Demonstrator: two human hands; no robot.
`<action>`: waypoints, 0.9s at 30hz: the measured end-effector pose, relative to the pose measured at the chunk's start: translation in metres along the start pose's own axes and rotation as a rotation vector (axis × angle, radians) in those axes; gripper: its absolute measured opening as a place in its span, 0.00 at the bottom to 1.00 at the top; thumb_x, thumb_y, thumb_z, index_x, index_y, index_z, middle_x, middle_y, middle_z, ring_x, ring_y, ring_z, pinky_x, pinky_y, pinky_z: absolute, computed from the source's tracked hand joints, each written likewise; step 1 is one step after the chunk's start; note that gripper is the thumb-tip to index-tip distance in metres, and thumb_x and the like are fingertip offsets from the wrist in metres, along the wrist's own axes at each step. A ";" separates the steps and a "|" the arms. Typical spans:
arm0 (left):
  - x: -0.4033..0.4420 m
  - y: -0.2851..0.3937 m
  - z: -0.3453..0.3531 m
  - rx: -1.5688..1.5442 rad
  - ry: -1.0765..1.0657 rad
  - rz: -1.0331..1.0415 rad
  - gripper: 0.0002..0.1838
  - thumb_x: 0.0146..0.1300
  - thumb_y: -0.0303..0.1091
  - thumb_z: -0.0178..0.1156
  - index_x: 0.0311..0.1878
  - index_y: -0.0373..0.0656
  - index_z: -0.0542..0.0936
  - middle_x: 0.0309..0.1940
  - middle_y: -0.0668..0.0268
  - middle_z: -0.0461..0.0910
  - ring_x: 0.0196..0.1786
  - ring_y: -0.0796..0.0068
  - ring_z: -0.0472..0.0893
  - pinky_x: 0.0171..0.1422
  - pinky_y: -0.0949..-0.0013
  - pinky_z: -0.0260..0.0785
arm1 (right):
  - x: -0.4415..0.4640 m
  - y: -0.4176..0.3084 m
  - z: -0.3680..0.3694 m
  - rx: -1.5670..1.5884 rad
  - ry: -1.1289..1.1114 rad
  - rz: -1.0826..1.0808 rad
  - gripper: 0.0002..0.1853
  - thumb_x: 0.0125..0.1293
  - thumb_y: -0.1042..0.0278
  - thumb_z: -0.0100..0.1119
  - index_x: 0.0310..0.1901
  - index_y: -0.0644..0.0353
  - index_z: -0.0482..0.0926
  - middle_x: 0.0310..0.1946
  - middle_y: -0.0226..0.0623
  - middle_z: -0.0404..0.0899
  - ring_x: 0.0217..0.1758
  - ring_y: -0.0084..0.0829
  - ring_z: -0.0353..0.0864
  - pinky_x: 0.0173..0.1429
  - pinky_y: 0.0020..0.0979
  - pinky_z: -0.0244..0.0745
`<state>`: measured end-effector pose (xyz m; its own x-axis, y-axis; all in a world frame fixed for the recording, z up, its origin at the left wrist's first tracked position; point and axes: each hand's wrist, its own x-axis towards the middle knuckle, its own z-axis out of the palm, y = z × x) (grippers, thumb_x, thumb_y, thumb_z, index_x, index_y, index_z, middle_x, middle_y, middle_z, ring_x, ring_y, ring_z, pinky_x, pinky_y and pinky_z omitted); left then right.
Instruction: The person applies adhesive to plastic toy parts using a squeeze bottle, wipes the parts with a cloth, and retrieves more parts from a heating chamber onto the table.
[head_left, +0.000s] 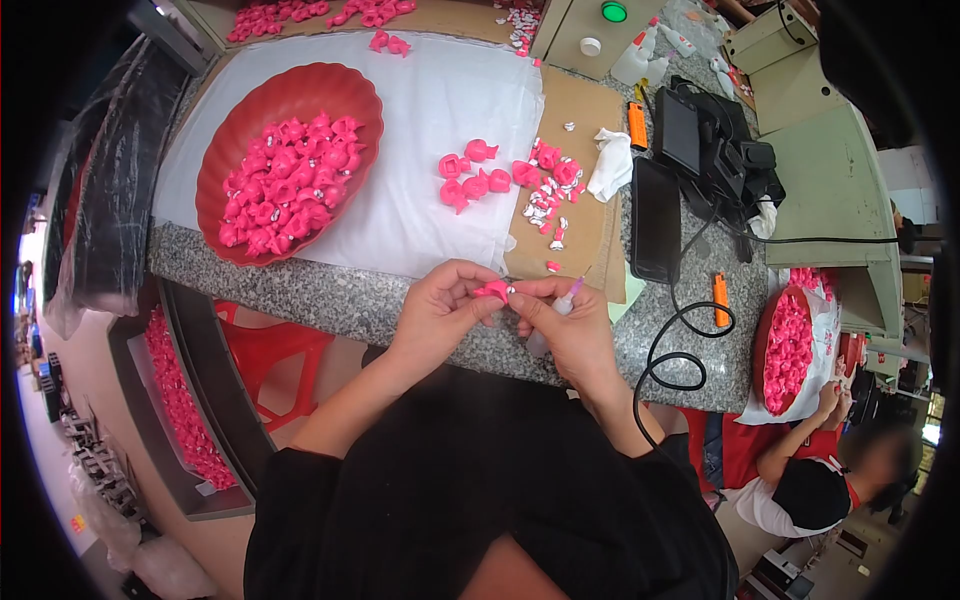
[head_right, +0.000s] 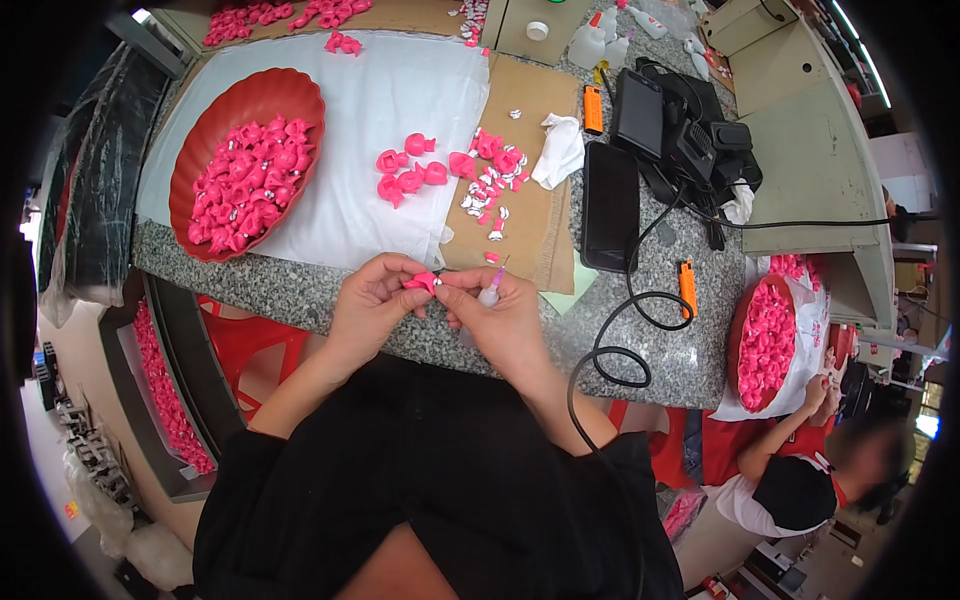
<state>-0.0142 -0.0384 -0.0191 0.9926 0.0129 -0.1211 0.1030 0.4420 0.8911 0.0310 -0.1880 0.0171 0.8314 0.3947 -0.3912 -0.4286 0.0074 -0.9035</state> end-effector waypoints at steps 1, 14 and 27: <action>0.000 -0.001 0.000 0.020 0.007 0.021 0.11 0.55 0.20 0.55 0.43 0.36 0.71 0.33 0.65 0.76 0.33 0.82 0.75 0.35 0.79 0.68 | -0.001 0.001 0.001 -0.001 0.001 0.001 0.07 0.53 0.73 0.60 0.34 0.65 0.77 0.23 0.31 0.76 0.20 0.17 0.71 0.24 0.17 0.67; 0.001 0.008 -0.007 -0.061 -0.103 -0.152 0.12 0.54 0.21 0.56 0.43 0.35 0.74 0.33 0.66 0.77 0.33 0.82 0.74 0.34 0.79 0.67 | 0.004 0.002 0.001 0.372 -0.135 0.314 0.09 0.54 0.67 0.60 0.31 0.61 0.71 0.21 0.30 0.71 0.19 0.22 0.71 0.23 0.23 0.69; 0.000 0.015 -0.005 -0.175 -0.168 -0.107 0.12 0.54 0.23 0.58 0.42 0.36 0.73 0.33 0.69 0.75 0.33 0.85 0.73 0.37 0.81 0.67 | 0.007 0.009 0.006 0.393 -0.124 0.348 0.11 0.54 0.65 0.61 0.32 0.62 0.73 0.22 0.31 0.72 0.20 0.21 0.71 0.23 0.23 0.71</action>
<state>-0.0133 -0.0270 -0.0082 0.9749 -0.1850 -0.1235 0.2099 0.5810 0.7864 0.0307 -0.1796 0.0079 0.5785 0.5408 -0.6106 -0.7913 0.1906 -0.5810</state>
